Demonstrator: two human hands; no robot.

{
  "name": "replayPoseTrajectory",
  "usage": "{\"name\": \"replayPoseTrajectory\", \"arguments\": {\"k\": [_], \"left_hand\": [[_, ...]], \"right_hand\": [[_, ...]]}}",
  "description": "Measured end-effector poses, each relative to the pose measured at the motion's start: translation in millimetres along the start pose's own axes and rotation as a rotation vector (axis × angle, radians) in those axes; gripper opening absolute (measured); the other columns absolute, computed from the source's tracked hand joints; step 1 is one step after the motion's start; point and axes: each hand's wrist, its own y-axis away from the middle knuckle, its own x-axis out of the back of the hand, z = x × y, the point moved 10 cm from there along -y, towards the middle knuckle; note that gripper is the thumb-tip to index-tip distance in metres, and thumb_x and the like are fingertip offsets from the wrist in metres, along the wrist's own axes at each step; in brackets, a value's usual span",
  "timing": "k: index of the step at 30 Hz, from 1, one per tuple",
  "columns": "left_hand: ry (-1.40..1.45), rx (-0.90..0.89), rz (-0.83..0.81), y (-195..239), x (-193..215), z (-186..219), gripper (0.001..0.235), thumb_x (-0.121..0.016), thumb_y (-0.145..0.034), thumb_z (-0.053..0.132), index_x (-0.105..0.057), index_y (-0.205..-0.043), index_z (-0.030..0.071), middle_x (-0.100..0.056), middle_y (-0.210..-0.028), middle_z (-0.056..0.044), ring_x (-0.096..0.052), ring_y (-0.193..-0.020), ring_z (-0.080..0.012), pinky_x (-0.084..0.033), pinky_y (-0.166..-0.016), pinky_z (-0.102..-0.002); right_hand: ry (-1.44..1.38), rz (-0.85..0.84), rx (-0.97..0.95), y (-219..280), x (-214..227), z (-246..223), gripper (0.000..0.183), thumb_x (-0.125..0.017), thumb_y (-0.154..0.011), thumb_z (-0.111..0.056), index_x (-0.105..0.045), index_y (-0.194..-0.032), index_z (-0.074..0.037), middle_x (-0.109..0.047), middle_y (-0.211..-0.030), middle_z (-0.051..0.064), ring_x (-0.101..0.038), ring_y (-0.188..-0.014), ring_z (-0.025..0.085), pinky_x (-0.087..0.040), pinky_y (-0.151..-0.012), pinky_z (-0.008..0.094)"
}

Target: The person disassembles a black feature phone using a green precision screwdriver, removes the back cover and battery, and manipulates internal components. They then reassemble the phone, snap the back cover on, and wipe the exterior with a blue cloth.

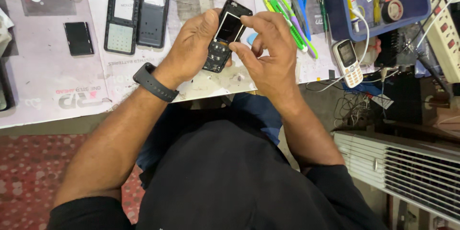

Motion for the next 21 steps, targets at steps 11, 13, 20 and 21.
{"name": "replayPoseTrajectory", "arguments": {"k": [11, 13, 20, 21], "left_hand": [[-0.09, -0.016, -0.004, -0.6, -1.8, -0.4, 0.078, -0.038, -0.102, 0.069, -0.061, -0.131, 0.001, -0.066, -0.089, -0.004, -0.068, -0.071, -0.0088, -0.059, -0.062, -0.023], [-0.086, -0.026, -0.011, -0.2, -1.7, 0.0, 0.078, -0.038, -0.103, 0.069, -0.062, -0.13, 0.0, -0.065, -0.09, -0.004, -0.067, -0.072, -0.0088, -0.059, -0.062, -0.023], [-0.014, -0.019, -0.011, 1.4, -0.2, 1.9, 0.073, -0.04, -0.103, 0.065, -0.062, -0.127, 0.0, -0.069, -0.09, -0.007, -0.071, -0.07, -0.0118, -0.06, -0.061, -0.025], [0.006, -0.012, -0.013, 1.3, 0.0, 2.1, 0.071, -0.041, -0.104, 0.064, -0.062, -0.127, 0.0, -0.071, -0.089, -0.009, -0.072, -0.069, -0.0126, -0.06, -0.061, -0.025]], "right_hand": [[-0.03, -0.033, -0.112, -3.5, -4.4, 11.5, 0.036, -0.09, -0.088, 0.0, -0.064, -0.113, -0.004, -0.057, -0.114, 0.004, -0.044, -0.059, 0.004, -0.036, -0.053, 0.021], [-0.025, -0.034, -0.094, -2.6, -5.4, 9.5, 0.035, -0.089, -0.089, 0.002, -0.065, -0.113, -0.004, -0.057, -0.115, 0.005, -0.043, -0.059, 0.005, -0.036, -0.054, 0.022], [-0.135, 0.038, -0.075, 1.8, -1.1, 8.2, 0.045, -0.083, -0.093, 0.004, -0.056, -0.128, -0.001, -0.054, -0.124, 0.006, -0.05, -0.068, 0.004, -0.042, -0.061, 0.021], [-0.195, 0.062, -0.082, 1.7, 1.7, 10.8, 0.047, -0.081, -0.094, 0.003, -0.053, -0.132, -0.001, -0.054, -0.125, 0.006, -0.052, -0.071, 0.004, -0.044, -0.061, 0.02]]}}
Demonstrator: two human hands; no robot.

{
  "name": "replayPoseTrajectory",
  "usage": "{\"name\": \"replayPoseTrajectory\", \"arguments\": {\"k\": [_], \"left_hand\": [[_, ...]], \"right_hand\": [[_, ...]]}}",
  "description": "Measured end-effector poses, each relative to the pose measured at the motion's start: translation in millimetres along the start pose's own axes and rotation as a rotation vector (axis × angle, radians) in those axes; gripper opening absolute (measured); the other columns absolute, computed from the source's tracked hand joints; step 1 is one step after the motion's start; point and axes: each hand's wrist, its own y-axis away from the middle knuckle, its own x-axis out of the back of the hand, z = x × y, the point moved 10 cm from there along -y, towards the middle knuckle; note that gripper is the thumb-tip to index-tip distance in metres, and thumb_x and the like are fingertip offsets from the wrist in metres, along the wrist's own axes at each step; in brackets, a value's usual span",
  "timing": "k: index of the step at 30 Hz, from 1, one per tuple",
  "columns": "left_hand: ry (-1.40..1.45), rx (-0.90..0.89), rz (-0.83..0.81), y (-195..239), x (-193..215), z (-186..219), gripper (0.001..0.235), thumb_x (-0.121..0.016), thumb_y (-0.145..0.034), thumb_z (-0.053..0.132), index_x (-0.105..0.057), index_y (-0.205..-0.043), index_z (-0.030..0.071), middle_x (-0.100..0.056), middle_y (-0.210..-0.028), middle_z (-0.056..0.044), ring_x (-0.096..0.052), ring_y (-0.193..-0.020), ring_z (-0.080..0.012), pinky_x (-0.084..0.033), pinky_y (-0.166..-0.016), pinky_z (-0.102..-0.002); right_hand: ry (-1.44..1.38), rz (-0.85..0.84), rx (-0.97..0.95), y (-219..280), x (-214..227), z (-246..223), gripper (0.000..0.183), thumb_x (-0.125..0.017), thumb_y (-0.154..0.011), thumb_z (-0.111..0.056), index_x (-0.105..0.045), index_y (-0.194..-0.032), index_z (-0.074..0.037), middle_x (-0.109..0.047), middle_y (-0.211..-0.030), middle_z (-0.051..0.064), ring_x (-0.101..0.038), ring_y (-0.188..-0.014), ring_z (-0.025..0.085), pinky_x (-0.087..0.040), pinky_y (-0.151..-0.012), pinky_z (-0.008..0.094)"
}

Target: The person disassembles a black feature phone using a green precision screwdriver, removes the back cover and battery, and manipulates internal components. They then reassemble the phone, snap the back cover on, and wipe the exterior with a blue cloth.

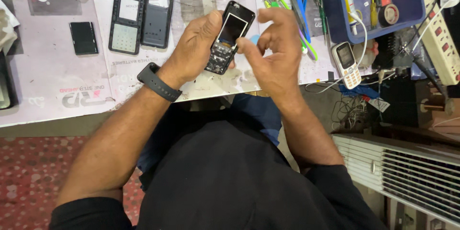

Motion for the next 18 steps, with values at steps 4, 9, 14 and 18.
{"name": "replayPoseTrajectory", "arguments": {"k": [4, 9, 14, 18], "left_hand": [[0.076, -0.008, -0.089, 2.5, -6.1, 6.2, 0.058, -0.048, -0.11, 0.049, -0.061, -0.131, -0.004, -0.072, -0.092, -0.014, -0.07, -0.071, -0.0157, -0.06, -0.062, -0.027], [0.259, 0.062, -0.142, 4.2, -10.0, 2.6, 0.054, -0.05, -0.108, 0.038, -0.059, -0.138, -0.006, -0.072, -0.092, -0.017, -0.072, -0.071, -0.0183, -0.062, -0.062, -0.03], [0.256, 0.072, -0.143, 5.2, -10.1, 2.4, 0.053, -0.05, -0.108, 0.037, -0.059, -0.137, -0.006, -0.072, -0.09, -0.019, -0.071, -0.067, -0.0191, -0.061, -0.059, -0.03], [0.272, 0.083, -0.141, 5.6, -10.6, 2.4, 0.051, -0.05, -0.108, 0.035, -0.058, -0.136, -0.007, -0.072, -0.09, -0.019, -0.071, -0.067, -0.0195, -0.061, -0.06, -0.03]], "right_hand": [[-0.356, 0.005, -0.146, -1.7, 4.3, 20.5, 0.038, -0.069, -0.107, 0.0, -0.051, -0.141, 0.0, -0.063, -0.124, 0.01, -0.061, -0.076, 0.007, -0.052, -0.064, 0.021], [-0.481, -0.008, -0.215, 0.2, 5.9, 31.6, 0.022, -0.068, -0.108, -0.002, -0.063, -0.128, 0.006, -0.072, -0.105, 0.011, -0.064, -0.077, 0.011, -0.053, -0.064, 0.024], [-0.472, -0.003, -0.239, 0.3, 4.8, 32.7, 0.02, -0.07, -0.105, -0.002, -0.065, -0.123, 0.006, -0.073, -0.106, 0.01, -0.064, -0.079, 0.012, -0.053, -0.068, 0.026], [-0.492, 0.003, -0.249, -0.4, 5.0, 33.4, 0.02, -0.071, -0.105, -0.002, -0.065, -0.123, 0.006, -0.073, -0.107, 0.011, -0.064, -0.075, 0.01, -0.052, -0.064, 0.023]]}}
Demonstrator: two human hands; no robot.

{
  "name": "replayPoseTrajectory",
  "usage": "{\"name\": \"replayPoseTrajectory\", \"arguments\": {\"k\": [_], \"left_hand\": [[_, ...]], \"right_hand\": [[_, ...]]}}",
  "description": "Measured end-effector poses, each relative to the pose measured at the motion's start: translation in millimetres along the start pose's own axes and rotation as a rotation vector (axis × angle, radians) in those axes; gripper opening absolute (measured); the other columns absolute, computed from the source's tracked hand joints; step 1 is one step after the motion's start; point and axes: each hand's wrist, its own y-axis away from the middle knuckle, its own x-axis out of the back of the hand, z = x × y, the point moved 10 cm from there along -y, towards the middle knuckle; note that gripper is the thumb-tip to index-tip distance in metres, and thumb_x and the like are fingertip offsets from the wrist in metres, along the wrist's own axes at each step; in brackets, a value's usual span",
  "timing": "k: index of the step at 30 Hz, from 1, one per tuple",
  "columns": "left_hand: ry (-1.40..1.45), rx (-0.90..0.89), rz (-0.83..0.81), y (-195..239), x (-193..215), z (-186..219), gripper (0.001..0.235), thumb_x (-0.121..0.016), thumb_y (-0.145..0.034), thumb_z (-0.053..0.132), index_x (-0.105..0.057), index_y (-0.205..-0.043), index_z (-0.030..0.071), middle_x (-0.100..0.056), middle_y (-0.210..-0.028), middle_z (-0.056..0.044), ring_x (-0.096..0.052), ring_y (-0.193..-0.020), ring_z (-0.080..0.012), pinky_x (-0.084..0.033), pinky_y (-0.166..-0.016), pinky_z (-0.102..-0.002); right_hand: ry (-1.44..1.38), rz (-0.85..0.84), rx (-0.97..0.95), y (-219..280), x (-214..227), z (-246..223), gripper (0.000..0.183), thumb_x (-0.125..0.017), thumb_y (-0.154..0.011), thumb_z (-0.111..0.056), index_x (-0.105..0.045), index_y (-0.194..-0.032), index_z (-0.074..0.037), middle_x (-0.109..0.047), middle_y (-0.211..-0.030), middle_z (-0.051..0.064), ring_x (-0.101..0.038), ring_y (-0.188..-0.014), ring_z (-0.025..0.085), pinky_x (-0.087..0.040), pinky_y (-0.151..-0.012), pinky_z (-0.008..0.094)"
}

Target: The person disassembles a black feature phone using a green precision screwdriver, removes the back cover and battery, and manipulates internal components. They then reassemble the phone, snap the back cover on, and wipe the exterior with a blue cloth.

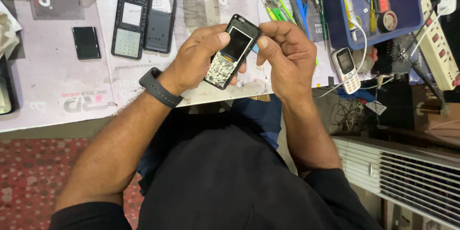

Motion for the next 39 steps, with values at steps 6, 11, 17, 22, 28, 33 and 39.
{"name": "replayPoseTrajectory", "arguments": {"k": [6, 11, 17, 22, 28, 33, 39], "left_hand": [[-0.029, 0.003, -0.026, 1.0, -1.9, 1.0, 0.05, -0.049, -0.109, 0.035, -0.058, -0.136, -0.007, -0.072, -0.091, -0.019, -0.071, -0.068, -0.0192, -0.06, -0.062, -0.03], [-0.052, -0.009, -0.019, -0.1, -1.4, 2.2, 0.05, -0.049, -0.108, 0.034, -0.058, -0.137, -0.005, -0.072, -0.091, -0.019, -0.071, -0.068, -0.0187, -0.061, -0.062, -0.029], [-0.064, -0.032, -0.005, -0.7, 1.8, 1.2, 0.051, -0.047, -0.108, 0.036, -0.06, -0.134, -0.007, -0.073, -0.093, -0.019, -0.072, -0.071, -0.0191, -0.062, -0.063, -0.03], [-0.063, -0.065, 0.056, -1.6, 9.5, -0.8, 0.054, -0.043, -0.109, 0.04, -0.061, -0.134, -0.005, -0.072, -0.093, -0.015, -0.07, -0.069, -0.0175, -0.06, -0.061, -0.029], [-0.189, -0.109, 0.111, -0.3, 14.6, -0.8, 0.055, -0.042, -0.111, 0.045, -0.062, -0.126, -0.004, -0.068, -0.09, -0.007, -0.068, -0.068, -0.0138, -0.057, -0.058, -0.027], [-0.322, -0.145, 0.107, 1.6, 11.0, 5.1, 0.058, -0.041, -0.112, 0.05, -0.064, -0.12, -0.003, -0.065, -0.087, -0.005, -0.064, -0.069, -0.0104, -0.056, -0.061, -0.025], [-0.384, -0.175, 0.11, 4.9, 4.7, 15.3, 0.069, -0.037, -0.109, 0.059, -0.065, -0.125, -0.002, -0.066, -0.084, -0.003, -0.065, -0.069, -0.0097, -0.051, -0.059, -0.024]], "right_hand": [[0.011, -0.02, 0.034, 2.3, 0.9, -2.1, 0.021, -0.071, -0.105, -0.001, -0.065, -0.124, 0.005, -0.074, -0.108, 0.011, -0.064, -0.075, 0.01, -0.052, -0.065, 0.022], [0.017, 0.001, 0.029, 0.3, 3.4, 1.3, 0.021, -0.071, -0.104, -0.001, -0.065, -0.123, 0.005, -0.073, -0.107, 0.011, -0.065, -0.079, 0.011, -0.053, -0.065, 0.022], [0.069, 0.004, 0.041, -0.6, 1.9, -3.8, 0.025, -0.072, -0.102, 0.001, -0.063, -0.125, 0.003, -0.072, -0.109, 0.01, -0.066, -0.088, 0.011, -0.053, -0.07, 0.024], [0.591, -0.06, 0.385, 14.8, -24.0, -43.9, 0.042, -0.086, -0.094, 0.004, -0.064, -0.13, -0.001, -0.06, -0.114, 0.007, -0.053, -0.077, 0.009, -0.046, -0.067, 0.023], [0.821, -0.063, 0.422, 18.8, -42.8, -46.1, 0.052, -0.092, -0.086, 0.002, -0.065, -0.13, -0.003, -0.059, -0.115, 0.008, -0.053, -0.069, 0.009, -0.046, -0.061, 0.022], [0.75, -0.062, 0.324, 14.5, -41.2, -36.2, 0.047, -0.088, -0.088, 0.004, -0.062, -0.126, -0.002, -0.062, -0.118, 0.01, -0.056, -0.069, 0.008, -0.046, -0.062, 0.023], [0.67, -0.08, 0.282, 11.3, -38.4, -32.5, 0.043, -0.087, -0.089, 0.006, -0.06, -0.121, -0.001, -0.059, -0.117, 0.008, -0.055, -0.064, 0.007, -0.042, -0.056, 0.02]]}}
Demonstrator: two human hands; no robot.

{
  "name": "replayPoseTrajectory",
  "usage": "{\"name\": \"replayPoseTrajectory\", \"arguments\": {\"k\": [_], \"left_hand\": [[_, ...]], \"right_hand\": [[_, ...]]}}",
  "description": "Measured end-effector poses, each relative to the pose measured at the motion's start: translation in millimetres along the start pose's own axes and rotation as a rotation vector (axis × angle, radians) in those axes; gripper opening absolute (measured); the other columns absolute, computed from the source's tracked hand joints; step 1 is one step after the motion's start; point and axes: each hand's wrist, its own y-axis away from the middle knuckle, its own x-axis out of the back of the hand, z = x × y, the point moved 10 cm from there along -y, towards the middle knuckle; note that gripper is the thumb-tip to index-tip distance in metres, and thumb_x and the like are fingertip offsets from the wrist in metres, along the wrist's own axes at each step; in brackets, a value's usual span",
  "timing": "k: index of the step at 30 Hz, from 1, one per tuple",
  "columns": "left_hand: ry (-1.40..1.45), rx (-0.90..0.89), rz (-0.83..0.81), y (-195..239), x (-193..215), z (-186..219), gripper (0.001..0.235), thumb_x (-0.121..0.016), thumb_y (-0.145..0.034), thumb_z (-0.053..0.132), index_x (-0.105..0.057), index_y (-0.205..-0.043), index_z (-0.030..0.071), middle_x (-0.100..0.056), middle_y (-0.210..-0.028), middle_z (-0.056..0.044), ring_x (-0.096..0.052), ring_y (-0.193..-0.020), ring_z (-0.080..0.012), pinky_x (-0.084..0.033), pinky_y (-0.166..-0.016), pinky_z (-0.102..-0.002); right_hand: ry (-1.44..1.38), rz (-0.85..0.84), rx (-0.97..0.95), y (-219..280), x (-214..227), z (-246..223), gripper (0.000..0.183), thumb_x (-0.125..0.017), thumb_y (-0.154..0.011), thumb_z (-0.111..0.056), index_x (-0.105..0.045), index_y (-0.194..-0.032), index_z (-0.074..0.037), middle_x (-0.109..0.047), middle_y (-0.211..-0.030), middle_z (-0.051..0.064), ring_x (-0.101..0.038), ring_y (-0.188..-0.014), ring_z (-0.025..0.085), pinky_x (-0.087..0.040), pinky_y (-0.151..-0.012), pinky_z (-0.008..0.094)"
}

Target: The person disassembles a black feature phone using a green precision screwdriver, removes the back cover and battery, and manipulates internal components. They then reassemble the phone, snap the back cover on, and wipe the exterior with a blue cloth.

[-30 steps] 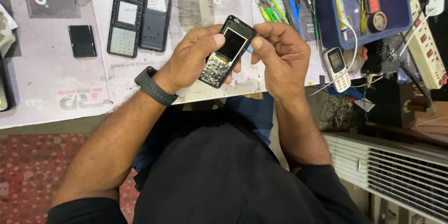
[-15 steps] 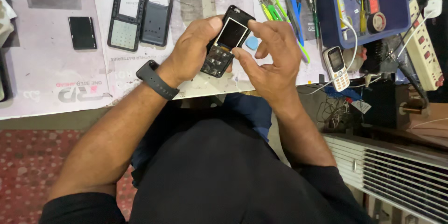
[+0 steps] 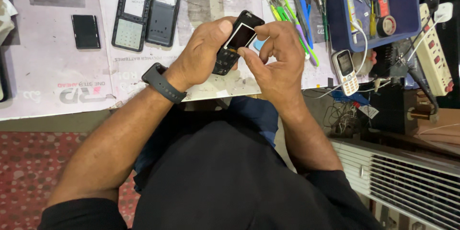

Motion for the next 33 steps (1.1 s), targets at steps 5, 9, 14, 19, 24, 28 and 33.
{"name": "replayPoseTrajectory", "arguments": {"k": [5, 9, 14, 19, 24, 28, 33], "left_hand": [[-0.075, -0.069, -0.009, 1.4, -3.8, 12.2, 0.075, -0.036, -0.109, 0.063, -0.063, -0.134, -0.003, -0.066, -0.085, -0.004, -0.064, -0.073, -0.0095, -0.051, -0.064, -0.024], [-0.151, -0.096, -0.01, 2.4, -4.7, 18.6, 0.078, -0.034, -0.108, 0.065, -0.064, -0.134, -0.003, -0.066, -0.081, -0.004, -0.065, -0.072, -0.0092, -0.05, -0.063, -0.024], [-0.222, -0.116, -0.002, 2.2, -4.3, 22.4, 0.076, -0.032, -0.108, 0.063, -0.066, -0.133, -0.001, -0.064, -0.075, -0.004, -0.063, -0.069, -0.0108, -0.048, -0.062, -0.027], [-0.279, -0.201, -0.002, 5.0, -4.2, 31.1, 0.07, -0.032, -0.112, 0.058, -0.066, -0.135, 0.001, -0.066, -0.082, -0.005, -0.063, -0.074, -0.0127, -0.049, -0.068, -0.029], [-0.263, -0.217, -0.009, 4.6, -5.0, 29.2, 0.059, -0.037, -0.115, 0.048, -0.065, -0.135, 0.0, -0.07, -0.092, -0.007, -0.065, -0.081, -0.0151, -0.052, -0.073, -0.03], [-0.258, -0.193, 0.003, 4.7, -3.4, 24.1, 0.057, -0.038, -0.113, 0.045, -0.064, -0.136, 0.0, -0.07, -0.09, -0.007, -0.066, -0.079, -0.0144, -0.054, -0.072, -0.03], [-0.179, -0.217, 0.018, 4.1, -0.5, 23.1, 0.059, -0.037, -0.116, 0.046, -0.063, -0.137, -0.003, -0.071, -0.094, -0.006, -0.067, -0.086, -0.013, -0.055, -0.078, -0.029]], "right_hand": [[-0.006, 0.001, -0.003, -0.2, 1.8, -0.4, 0.043, -0.087, -0.089, 0.007, -0.06, -0.12, -0.002, -0.056, -0.117, 0.007, -0.054, -0.063, 0.006, -0.04, -0.055, 0.02], [0.017, 0.004, 0.01, 1.7, 3.3, -2.6, 0.043, -0.087, -0.089, 0.007, -0.06, -0.121, -0.003, -0.056, -0.118, 0.007, -0.054, -0.063, 0.006, -0.04, -0.057, 0.021], [0.0, 0.007, 0.026, 1.4, 2.5, -4.4, 0.042, -0.087, -0.091, 0.007, -0.06, -0.122, -0.003, -0.055, -0.115, 0.007, -0.055, -0.065, 0.006, -0.043, -0.06, 0.02], [0.002, 0.009, 0.022, 1.9, 2.4, -5.8, 0.041, -0.088, -0.09, 0.007, -0.06, -0.12, -0.003, -0.055, -0.114, 0.007, -0.054, -0.065, 0.006, -0.041, -0.061, 0.021], [-0.002, 0.014, 0.029, 2.1, 2.7, -8.2, 0.042, -0.088, -0.09, 0.008, -0.06, -0.119, -0.003, -0.055, -0.113, 0.006, -0.053, -0.066, 0.005, -0.041, -0.062, 0.021], [-0.005, 0.008, 0.0, 3.0, 1.5, -5.8, 0.043, -0.087, -0.091, 0.008, -0.06, -0.122, -0.003, -0.055, -0.115, 0.008, -0.055, -0.069, 0.007, -0.043, -0.061, 0.02], [0.15, 0.027, 0.112, 6.0, -1.6, -17.7, 0.065, -0.092, -0.09, 0.001, -0.055, -0.142, -0.003, -0.058, -0.121, 0.008, -0.061, -0.073, 0.008, -0.05, -0.067, 0.021]]}}
